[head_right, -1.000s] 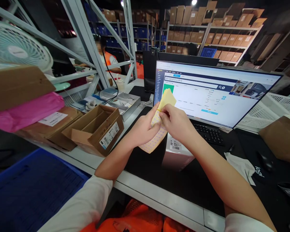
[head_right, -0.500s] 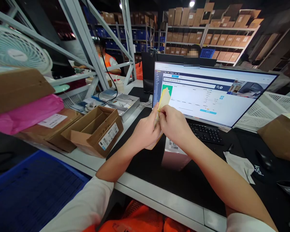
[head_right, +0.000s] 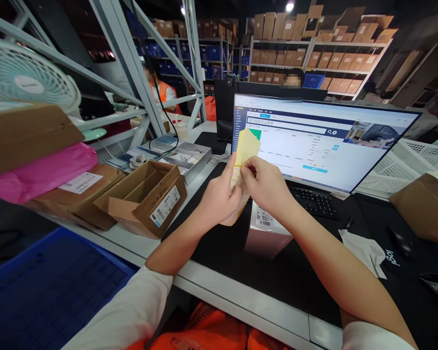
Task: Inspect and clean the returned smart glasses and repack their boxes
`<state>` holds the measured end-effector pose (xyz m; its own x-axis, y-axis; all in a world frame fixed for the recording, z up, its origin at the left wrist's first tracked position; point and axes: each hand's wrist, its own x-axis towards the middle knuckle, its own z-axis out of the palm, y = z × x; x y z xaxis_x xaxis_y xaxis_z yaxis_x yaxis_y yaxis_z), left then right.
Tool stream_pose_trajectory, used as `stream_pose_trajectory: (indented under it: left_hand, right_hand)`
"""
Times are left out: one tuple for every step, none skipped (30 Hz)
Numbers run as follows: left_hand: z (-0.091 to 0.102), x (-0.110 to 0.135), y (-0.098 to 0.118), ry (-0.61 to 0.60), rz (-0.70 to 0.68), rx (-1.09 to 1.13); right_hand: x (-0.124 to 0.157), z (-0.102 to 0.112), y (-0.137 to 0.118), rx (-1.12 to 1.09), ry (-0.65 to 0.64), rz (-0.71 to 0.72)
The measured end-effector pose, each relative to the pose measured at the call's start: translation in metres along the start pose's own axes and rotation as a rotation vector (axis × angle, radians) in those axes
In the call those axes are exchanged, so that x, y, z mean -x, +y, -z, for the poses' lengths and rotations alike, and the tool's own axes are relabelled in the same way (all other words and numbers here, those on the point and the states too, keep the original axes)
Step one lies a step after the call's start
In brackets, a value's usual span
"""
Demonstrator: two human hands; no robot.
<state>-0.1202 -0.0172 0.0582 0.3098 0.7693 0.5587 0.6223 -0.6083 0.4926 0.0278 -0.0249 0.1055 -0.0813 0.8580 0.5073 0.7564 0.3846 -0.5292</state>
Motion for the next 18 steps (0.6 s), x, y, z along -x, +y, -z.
stream_pose_trajectory:
  left_hand:
    - [0.001,0.000,0.000,0.000,0.008,0.009]
    - [0.003,0.000,-0.001,-0.004,0.016,0.015]
    - [0.004,-0.001,0.000,-0.008,0.022,0.020]
    - [0.005,-0.001,0.000,-0.011,0.024,0.023]
    - [0.005,0.000,0.001,-0.012,0.021,0.023]
    - [0.006,0.000,0.001,-0.010,0.018,0.021]
    - [0.006,0.000,0.002,-0.007,0.014,0.016]
    - [0.006,0.001,0.003,-0.004,0.012,0.009]
    - [0.005,0.002,0.004,0.000,0.010,0.001]
    - [0.004,0.003,0.004,0.004,0.005,-0.006]
    - [0.002,0.004,0.004,0.012,-0.002,-0.014]
    - [0.001,0.005,0.004,0.024,-0.014,-0.020]
    - [-0.001,0.006,0.004,0.038,-0.030,-0.028]
    - [-0.003,0.006,0.004,0.053,-0.045,-0.036]
    - [-0.005,0.007,0.004,0.067,-0.058,-0.046]
    - [-0.006,0.007,0.004,0.076,-0.068,-0.058]
    - [-0.008,0.007,0.004,0.079,-0.073,-0.072]
    - [-0.008,0.006,0.004,0.075,-0.073,-0.086]
  right_hand:
    - [0.000,0.001,0.001,-0.033,-0.004,-0.003]
    - [0.000,0.001,0.002,-0.058,-0.007,-0.003]
    - [0.000,0.001,0.002,-0.073,-0.008,-0.002]
    - [0.000,0.001,0.002,-0.079,-0.006,0.000]
    - [0.000,0.001,0.002,-0.079,-0.001,0.001]
    - [0.000,0.001,0.002,-0.073,0.006,0.002]
    - [0.000,0.001,0.001,-0.063,0.012,0.002]
    - [-0.001,0.001,0.000,-0.054,0.015,0.000]
    - [-0.001,0.001,-0.001,-0.048,0.015,-0.005]
    - [-0.001,0.001,-0.003,-0.048,0.011,-0.013]
    - [0.000,0.002,-0.004,-0.052,0.006,-0.024]
    - [0.000,0.003,-0.006,-0.058,0.003,-0.035]
    - [0.000,0.003,-0.007,-0.063,0.002,-0.044]
    - [0.000,0.004,-0.009,-0.066,0.002,-0.051]
    - [0.001,0.004,-0.011,-0.065,0.004,-0.055]
    - [0.001,0.004,-0.012,-0.061,0.007,-0.057]
    - [0.001,0.004,-0.013,-0.053,0.010,-0.058]
    - [0.002,0.004,-0.014,-0.044,0.011,-0.058]
